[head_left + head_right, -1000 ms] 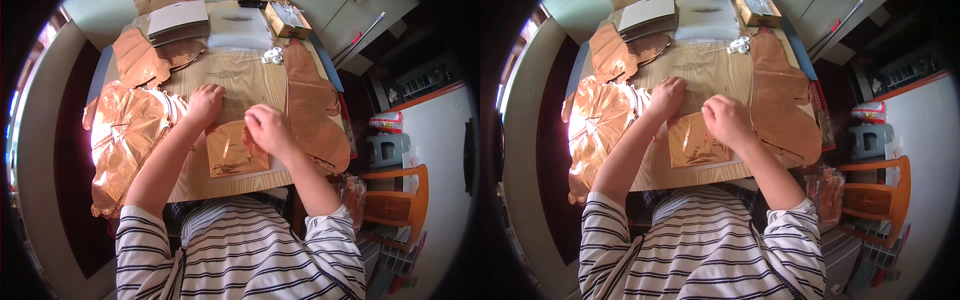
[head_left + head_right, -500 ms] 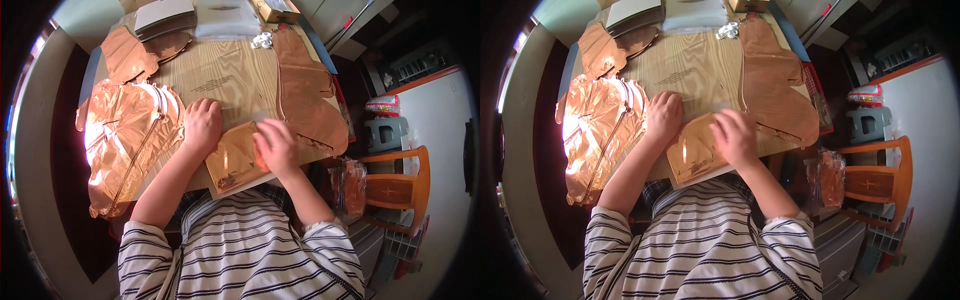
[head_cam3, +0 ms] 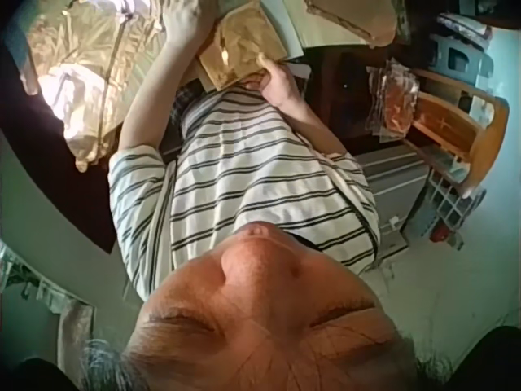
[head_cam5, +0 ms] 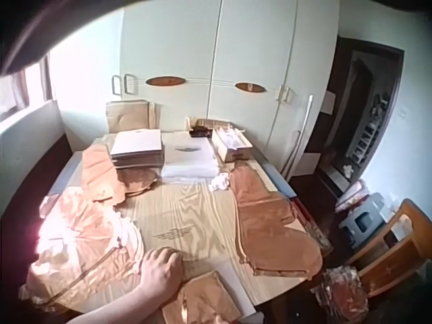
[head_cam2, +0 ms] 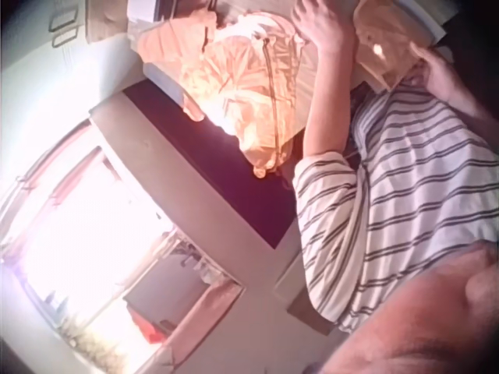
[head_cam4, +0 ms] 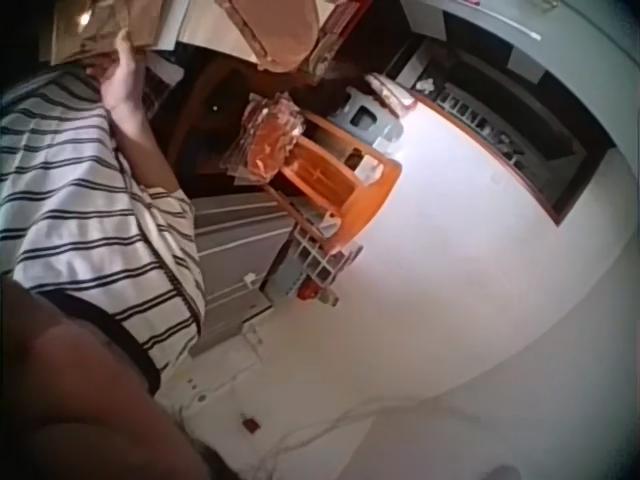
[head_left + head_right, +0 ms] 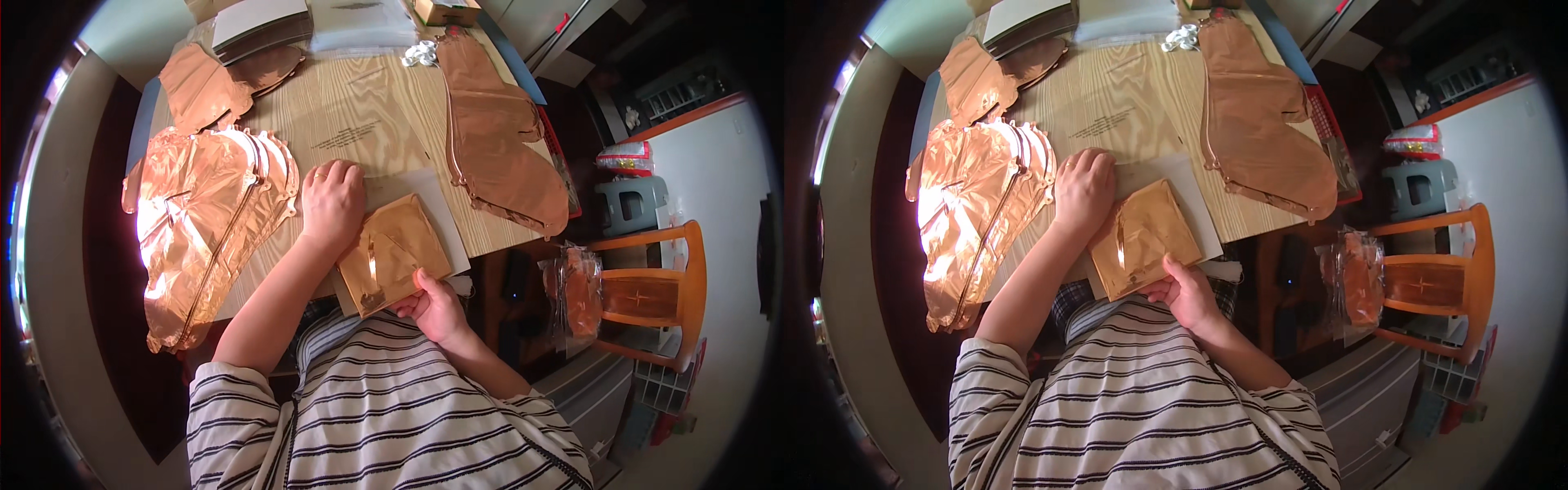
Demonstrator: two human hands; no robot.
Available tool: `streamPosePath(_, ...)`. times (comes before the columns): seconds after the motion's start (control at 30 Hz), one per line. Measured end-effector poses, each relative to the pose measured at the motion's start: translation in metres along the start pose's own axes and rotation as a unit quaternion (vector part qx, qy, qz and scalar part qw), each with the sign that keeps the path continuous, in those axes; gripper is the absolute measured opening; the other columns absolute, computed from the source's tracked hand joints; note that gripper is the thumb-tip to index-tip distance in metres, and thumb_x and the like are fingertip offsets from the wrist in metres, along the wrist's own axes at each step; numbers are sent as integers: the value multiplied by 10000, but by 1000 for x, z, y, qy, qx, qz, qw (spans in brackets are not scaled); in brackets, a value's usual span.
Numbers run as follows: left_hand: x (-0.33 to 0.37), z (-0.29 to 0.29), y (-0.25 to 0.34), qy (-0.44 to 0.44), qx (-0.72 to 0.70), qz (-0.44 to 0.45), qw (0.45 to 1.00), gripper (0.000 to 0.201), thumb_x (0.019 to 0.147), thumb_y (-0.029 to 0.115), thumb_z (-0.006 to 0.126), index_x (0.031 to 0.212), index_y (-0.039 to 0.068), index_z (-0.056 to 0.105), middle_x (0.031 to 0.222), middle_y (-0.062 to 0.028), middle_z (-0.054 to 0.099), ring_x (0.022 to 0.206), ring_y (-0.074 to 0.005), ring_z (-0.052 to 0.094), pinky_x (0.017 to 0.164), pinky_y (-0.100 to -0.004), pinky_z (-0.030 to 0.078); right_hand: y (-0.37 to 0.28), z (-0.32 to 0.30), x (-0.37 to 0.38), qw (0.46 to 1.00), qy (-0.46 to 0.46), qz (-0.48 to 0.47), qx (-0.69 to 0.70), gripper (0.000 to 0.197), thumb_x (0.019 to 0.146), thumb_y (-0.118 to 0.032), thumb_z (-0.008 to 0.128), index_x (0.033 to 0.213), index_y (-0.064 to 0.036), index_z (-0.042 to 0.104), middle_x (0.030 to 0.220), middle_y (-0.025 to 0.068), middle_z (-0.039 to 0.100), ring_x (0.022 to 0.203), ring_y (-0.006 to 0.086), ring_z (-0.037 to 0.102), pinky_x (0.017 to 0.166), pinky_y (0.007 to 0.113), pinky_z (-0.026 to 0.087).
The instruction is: Folding a metallic balloon and placing it on a cardboard backing for packaging.
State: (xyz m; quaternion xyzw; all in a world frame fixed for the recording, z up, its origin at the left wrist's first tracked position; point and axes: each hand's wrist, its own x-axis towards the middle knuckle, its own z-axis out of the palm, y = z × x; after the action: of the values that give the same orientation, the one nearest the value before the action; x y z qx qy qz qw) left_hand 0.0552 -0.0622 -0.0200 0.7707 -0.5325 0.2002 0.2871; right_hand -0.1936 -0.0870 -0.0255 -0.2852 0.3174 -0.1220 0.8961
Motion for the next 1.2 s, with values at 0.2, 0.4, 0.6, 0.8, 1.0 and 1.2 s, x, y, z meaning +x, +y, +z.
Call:
streamPosePath(0.2, -8, -5, 6, -7, -16, -16, 1000, 67, 846, 101, 665, 911, 99, 650, 974, -51, 672, 937, -278, 654, 809, -420, 524, 5, 3, -11, 997, 42, -29, -64, 358, 1004, -389, 634, 1052, -35, 644, 885, 43, 688, 723, 175, 709, 607, 260, 527)
streamPosePath(0.4, -11, -10, 12, -9, -17, -20, 1000, 59, 845, 106, 670, 903, 105, 657, 948, -45, 673, 919, -279, 657, 785, -418, 524, 13, 10, -12, 965, 160, -136, -157, 304, 969, -365, 704, 967, -62, 686, 889, 0, 663, 768, 88, 619, 659, 258, 517)
streamPosePath(0.6, -4, -4, 4, -11, 7, -2, 1000, 73, 848, 112, 669, 921, 113, 660, 952, -38, 672, 929, -272, 655, 806, -416, 513, 21, 18, -14, 950, 201, -196, -137, 333, 991, -330, 693, 1046, -1, 699, 980, 3, 684, 863, 67, 594, 831, 234, 483)
streamPosePath(0.8, -4, -5, 5, 4, 4, -1, 1000, 86, 844, 111, 666, 929, 116, 656, 960, -35, 671, 930, -271, 653, 830, -415, 510, 20, 16, -8, 979, 159, -126, -27, 374, 993, -326, 677, 1184, -8, 632, 1083, 35, 655, 892, 98, 617, 823, 255, 500)
streamPosePath(1.0, -6, -3, 3, -1, -7, -11, 1000, 110, 834, 101, 675, 943, 111, 665, 978, -40, 671, 945, -272, 648, 829, -421, 511, 13, 13, -14, 983, 127, -83, -103, 278, 996, -277, 648, 1092, -15, 648, 994, 42, 659, 872, 126, 626, 784, 284, 497)
streamPosePath(1.2, 4, -24, 4, -23, -15, -47, 999, 93, 850, 111, 697, 934, 94, 733, 948, -56, 663, 928, -285, 655, 819, -422, 530, -3, -6, -33, 955, 163, -141, -206, 164, 961, -193, 669, 954, -30, 650, 850, 7, 629, 791, 106, 573, 755, 269, 446)
